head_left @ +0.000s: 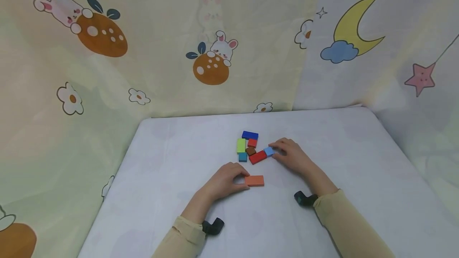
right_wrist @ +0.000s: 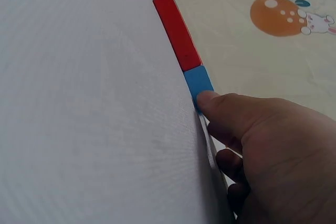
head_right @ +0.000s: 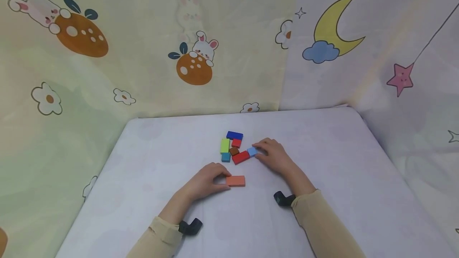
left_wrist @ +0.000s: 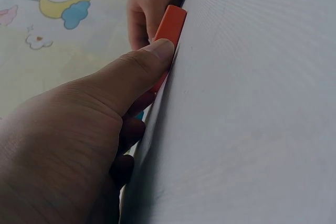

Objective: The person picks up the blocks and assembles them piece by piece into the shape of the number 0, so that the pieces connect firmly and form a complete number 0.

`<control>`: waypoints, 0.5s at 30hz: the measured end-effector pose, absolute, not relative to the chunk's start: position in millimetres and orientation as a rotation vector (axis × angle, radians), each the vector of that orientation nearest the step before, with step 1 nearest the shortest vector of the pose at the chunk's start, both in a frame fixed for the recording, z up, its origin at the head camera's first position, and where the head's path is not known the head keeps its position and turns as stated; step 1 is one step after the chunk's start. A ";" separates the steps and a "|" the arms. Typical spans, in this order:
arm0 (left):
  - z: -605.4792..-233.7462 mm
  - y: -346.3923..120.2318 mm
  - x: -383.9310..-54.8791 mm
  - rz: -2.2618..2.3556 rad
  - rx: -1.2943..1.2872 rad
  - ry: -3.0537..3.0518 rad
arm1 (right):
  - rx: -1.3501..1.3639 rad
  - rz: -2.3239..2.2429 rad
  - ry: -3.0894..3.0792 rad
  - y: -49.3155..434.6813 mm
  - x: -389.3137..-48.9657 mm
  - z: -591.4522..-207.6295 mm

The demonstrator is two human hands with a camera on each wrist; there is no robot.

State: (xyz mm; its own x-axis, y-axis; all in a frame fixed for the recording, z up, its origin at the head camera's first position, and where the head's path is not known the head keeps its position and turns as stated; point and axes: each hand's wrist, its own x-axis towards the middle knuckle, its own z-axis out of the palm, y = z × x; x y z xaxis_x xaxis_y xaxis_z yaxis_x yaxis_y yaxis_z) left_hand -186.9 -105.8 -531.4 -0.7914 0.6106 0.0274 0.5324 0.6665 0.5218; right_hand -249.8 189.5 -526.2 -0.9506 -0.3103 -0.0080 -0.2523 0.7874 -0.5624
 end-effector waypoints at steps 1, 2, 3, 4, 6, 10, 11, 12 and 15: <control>-531.2 -105.8 -186.8 0.784 0.946 2.731 | -0.448 -0.882 2.875 189.3 -250.0 -526.3; -530.9 -105.9 -186.8 0.784 0.948 2.733 | -0.440 -0.882 2.874 189.1 -250.2 -526.4; -530.5 -106.0 -186.6 0.784 0.948 2.733 | -0.432 -0.885 2.872 189.0 -250.3 -526.3; -529.8 -106.1 -186.4 0.787 0.942 2.733 | -0.422 -0.894 2.868 189.0 -250.4 -526.2; -528.6 -106.3 -185.8 0.788 0.931 2.732 | -0.407 -0.922 2.860 189.1 -250.2 -525.4; -526.9 -106.8 -184.0 0.797 0.924 2.727 | -0.416 -0.985 2.844 191.4 -247.5 -524.7; -527.0 -106.8 -183.7 0.797 0.928 2.727 | -0.413 -0.998 2.840 192.4 -246.1 -524.5; -527.1 -106.8 -183.5 0.799 0.932 2.727 | -0.413 -1.003 2.838 193.7 -244.8 -525.0; -527.7 -106.8 -183.8 0.795 0.942 2.727 | -0.398 -1.031 2.823 197.3 -238.5 -524.9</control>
